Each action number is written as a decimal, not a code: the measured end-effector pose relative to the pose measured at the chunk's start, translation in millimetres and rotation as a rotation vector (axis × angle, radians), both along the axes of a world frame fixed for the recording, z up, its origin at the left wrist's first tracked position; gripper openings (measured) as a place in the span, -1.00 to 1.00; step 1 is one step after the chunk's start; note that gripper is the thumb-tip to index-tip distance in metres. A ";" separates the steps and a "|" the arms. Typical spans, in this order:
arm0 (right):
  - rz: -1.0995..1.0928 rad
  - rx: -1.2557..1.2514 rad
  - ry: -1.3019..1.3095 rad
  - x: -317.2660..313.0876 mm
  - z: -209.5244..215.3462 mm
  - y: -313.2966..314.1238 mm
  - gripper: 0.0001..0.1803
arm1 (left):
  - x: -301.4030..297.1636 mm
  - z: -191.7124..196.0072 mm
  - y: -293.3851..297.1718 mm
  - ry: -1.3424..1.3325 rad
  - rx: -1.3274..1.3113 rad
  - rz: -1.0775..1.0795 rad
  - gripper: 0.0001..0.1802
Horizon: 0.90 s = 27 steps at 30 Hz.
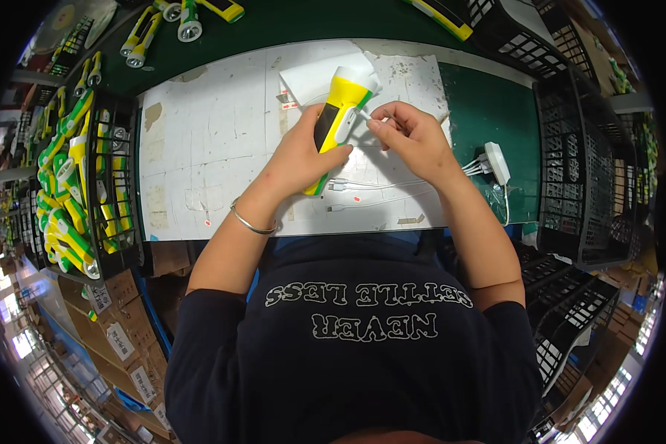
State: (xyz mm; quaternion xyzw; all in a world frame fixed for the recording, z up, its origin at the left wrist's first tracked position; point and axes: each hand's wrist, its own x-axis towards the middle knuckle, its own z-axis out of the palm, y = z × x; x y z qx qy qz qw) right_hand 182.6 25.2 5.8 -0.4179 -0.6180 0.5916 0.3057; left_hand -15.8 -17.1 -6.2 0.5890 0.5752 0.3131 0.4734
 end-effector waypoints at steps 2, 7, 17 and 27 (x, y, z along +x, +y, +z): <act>-0.035 0.025 -0.025 3.5 -0.9 -0.3 -0.77 | 5.6 -1.3 0.8 -0.027 0.036 -0.019 -0.26; -0.029 0.000 -0.062 9.4 1.5 -5.2 -0.73 | 10.7 2.7 -1.1 -0.075 0.019 -0.035 -0.27; -0.102 -0.081 0.030 3.8 -10.9 -3.9 -0.79 | 22.0 10.7 -1.1 0.424 0.531 0.051 -0.38; -0.101 0.038 -0.073 27.0 -18.2 -10.6 -0.84 | -85.0 47.0 -2.5 0.384 1.186 0.559 -0.25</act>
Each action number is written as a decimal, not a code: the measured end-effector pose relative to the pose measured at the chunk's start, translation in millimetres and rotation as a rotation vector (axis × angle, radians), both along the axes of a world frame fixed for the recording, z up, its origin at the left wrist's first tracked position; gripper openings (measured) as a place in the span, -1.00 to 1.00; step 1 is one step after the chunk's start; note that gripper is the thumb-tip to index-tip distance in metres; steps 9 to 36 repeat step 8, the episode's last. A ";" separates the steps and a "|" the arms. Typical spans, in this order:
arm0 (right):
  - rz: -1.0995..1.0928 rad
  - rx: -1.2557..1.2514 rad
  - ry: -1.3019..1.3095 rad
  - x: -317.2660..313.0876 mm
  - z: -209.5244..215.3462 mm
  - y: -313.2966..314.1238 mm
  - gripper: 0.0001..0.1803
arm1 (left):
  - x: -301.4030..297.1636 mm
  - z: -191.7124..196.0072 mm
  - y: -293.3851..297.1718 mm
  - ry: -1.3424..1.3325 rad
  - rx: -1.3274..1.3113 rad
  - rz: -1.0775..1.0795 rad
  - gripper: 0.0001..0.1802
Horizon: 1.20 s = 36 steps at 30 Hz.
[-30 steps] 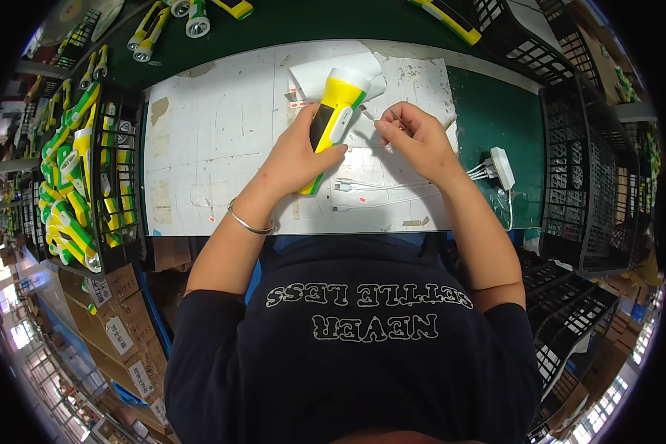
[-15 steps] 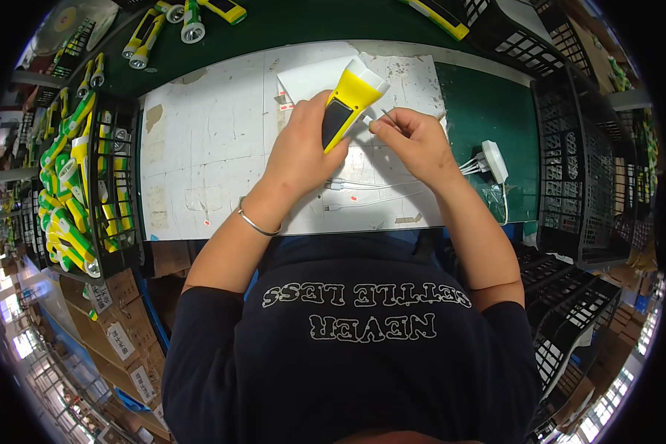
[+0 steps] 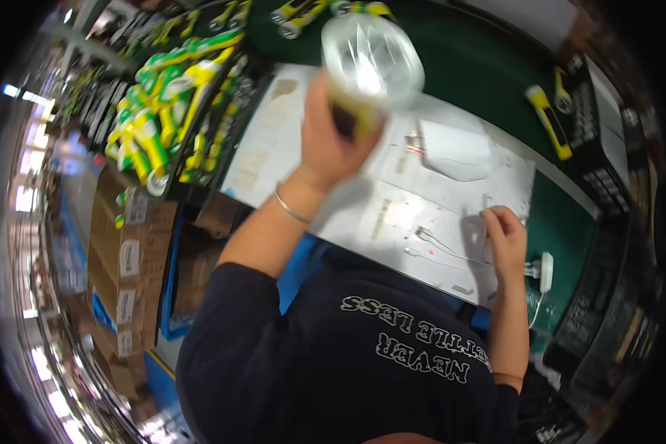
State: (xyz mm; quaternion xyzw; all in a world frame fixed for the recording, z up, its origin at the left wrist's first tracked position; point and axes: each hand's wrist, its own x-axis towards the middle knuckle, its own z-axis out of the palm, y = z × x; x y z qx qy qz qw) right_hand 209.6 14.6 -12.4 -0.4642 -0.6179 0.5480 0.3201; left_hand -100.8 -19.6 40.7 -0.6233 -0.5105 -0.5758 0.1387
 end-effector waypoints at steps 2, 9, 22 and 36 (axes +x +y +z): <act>-0.040 -0.031 0.054 -2.8 5.3 -1.6 -0.81 | -71.5 27.4 -2.4 -0.653 -0.360 -0.017 -0.49; -0.005 -0.109 0.040 9.7 -9.5 18.8 -0.71 | -266.7 88.7 -82.5 -1.181 -0.238 0.341 -0.62; -0.005 -0.109 0.040 9.7 -9.5 18.8 -0.71 | -266.7 88.7 -82.5 -1.181 -0.238 0.341 -0.62; -0.005 -0.109 0.040 9.7 -9.5 18.8 -0.71 | -266.7 88.7 -82.5 -1.181 -0.238 0.341 -0.62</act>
